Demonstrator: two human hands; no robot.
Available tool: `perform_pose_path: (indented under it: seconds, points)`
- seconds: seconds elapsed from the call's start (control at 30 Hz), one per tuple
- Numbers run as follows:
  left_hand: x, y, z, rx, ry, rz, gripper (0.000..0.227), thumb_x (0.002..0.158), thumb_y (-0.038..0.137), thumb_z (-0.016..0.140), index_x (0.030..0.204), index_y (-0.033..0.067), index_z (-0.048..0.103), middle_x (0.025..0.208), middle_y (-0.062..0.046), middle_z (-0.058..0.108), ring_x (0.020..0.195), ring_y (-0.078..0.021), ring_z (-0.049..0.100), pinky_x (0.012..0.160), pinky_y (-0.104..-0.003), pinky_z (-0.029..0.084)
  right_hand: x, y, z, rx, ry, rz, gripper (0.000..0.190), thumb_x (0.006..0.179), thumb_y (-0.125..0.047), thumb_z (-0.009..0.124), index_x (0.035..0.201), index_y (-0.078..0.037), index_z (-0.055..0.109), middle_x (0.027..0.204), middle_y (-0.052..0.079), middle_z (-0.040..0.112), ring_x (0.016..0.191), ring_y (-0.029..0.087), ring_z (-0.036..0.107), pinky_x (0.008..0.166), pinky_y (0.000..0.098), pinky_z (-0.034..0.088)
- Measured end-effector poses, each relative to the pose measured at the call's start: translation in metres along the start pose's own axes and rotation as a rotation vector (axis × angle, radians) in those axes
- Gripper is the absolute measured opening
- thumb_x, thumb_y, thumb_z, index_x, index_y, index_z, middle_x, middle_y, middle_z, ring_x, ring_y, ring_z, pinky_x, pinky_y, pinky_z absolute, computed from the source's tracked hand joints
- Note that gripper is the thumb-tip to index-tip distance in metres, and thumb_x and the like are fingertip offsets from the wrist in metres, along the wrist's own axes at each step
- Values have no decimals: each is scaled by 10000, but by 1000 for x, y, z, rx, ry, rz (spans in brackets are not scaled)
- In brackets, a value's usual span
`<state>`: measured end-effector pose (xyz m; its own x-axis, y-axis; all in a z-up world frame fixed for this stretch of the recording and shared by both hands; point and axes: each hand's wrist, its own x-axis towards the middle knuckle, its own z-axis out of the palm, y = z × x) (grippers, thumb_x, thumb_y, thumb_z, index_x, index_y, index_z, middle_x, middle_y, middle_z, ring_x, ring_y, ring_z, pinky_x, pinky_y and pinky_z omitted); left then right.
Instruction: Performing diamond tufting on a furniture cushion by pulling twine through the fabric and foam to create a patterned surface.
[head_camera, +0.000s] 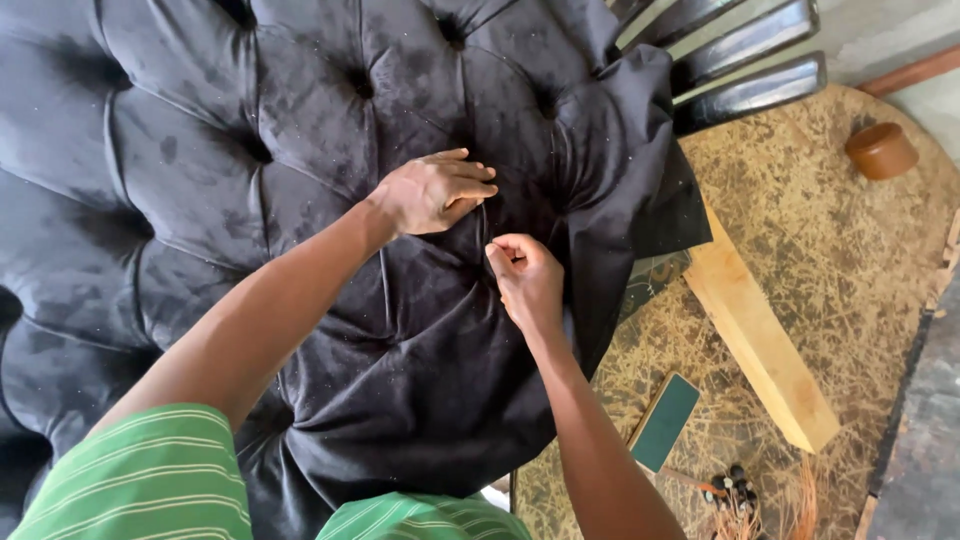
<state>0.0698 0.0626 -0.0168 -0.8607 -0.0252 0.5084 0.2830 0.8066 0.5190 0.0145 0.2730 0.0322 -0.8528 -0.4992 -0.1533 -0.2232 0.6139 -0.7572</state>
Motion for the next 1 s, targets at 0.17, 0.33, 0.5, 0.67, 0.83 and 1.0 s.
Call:
perform_pose_path:
  seconds: [0.17,0.33,0.5,0.67,0.83,1.0]
  points:
    - [-4,-8,7,1,18,71,226,950,164,688,1150,209,781,1282,-99,722,1227,-314,667,1152,-489,445,-5,-7,8,-165,82,-59,330,784,-457,806,964,-183,771,826,34,744,839,254,737,712,426,621]
    - [-5,-26,12,132,-72,225,208,942,237,732,1136,306,760,1250,-32,706,1180,-310,687,1078,-497,506,-6,-13,20,-328,130,-73,227,824,-433,722,935,-235,709,827,-6,664,853,260,729,789,453,621]
    - [-1,-34,26,231,-132,355,126,950,277,718,1074,294,714,1139,22,685,1106,-257,699,1055,-442,532,-9,-13,25,-320,186,-144,150,834,-372,667,851,-224,654,775,6,641,797,293,729,741,487,622]
    - [-10,-35,35,320,-137,380,42,992,266,627,977,227,627,1036,19,638,1066,-230,685,992,-407,557,-20,2,30,-552,278,-459,138,859,-290,644,915,-249,525,789,7,526,688,272,700,601,440,607]
    - [-10,-24,27,281,-131,408,123,880,163,732,870,249,645,1032,53,604,1075,-210,663,876,-391,595,-49,4,11,-467,117,-325,188,860,-303,698,978,-214,581,766,-13,560,732,263,695,622,456,600]
    - [-4,-4,9,234,-169,351,232,883,92,697,1043,256,658,1021,-1,610,1089,-266,672,869,-399,599,-41,13,18,-452,82,-134,233,869,-472,713,991,-274,723,771,-23,643,771,256,720,688,464,617]
